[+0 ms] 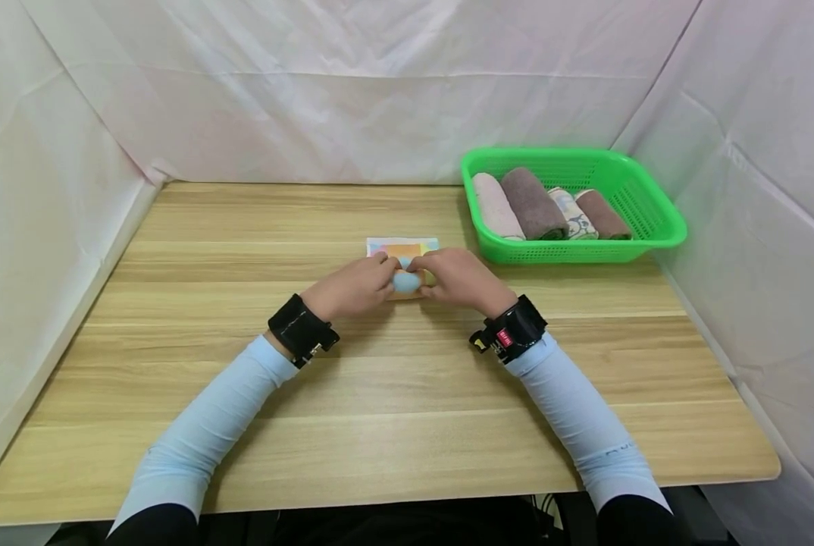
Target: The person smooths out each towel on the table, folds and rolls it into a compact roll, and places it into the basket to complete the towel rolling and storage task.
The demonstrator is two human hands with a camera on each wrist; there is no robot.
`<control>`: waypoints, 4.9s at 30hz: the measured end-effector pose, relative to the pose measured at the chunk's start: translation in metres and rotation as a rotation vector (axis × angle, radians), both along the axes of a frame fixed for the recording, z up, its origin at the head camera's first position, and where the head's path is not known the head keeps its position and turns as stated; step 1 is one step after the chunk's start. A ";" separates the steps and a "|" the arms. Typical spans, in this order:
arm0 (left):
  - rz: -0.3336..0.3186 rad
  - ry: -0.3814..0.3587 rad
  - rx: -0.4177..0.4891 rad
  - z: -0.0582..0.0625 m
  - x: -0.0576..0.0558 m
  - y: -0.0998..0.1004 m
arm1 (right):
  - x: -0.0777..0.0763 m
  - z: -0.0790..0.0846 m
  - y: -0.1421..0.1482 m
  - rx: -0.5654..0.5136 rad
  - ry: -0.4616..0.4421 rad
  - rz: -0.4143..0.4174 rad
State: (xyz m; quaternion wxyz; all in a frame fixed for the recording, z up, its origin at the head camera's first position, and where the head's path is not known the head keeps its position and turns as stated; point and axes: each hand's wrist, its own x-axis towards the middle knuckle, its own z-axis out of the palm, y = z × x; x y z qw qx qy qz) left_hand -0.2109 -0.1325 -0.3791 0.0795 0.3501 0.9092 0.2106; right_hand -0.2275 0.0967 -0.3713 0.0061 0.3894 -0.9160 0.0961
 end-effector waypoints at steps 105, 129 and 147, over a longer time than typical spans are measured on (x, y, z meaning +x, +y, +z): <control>-0.149 1.071 0.121 0.047 0.024 0.012 | 0.007 0.019 0.024 -0.661 -1.394 0.238; 0.036 0.867 0.150 0.034 0.025 0.013 | -0.038 0.124 0.236 -0.970 -0.505 -0.629; -0.002 0.750 0.042 0.019 0.035 0.026 | -0.087 0.057 0.308 0.058 -0.004 -0.916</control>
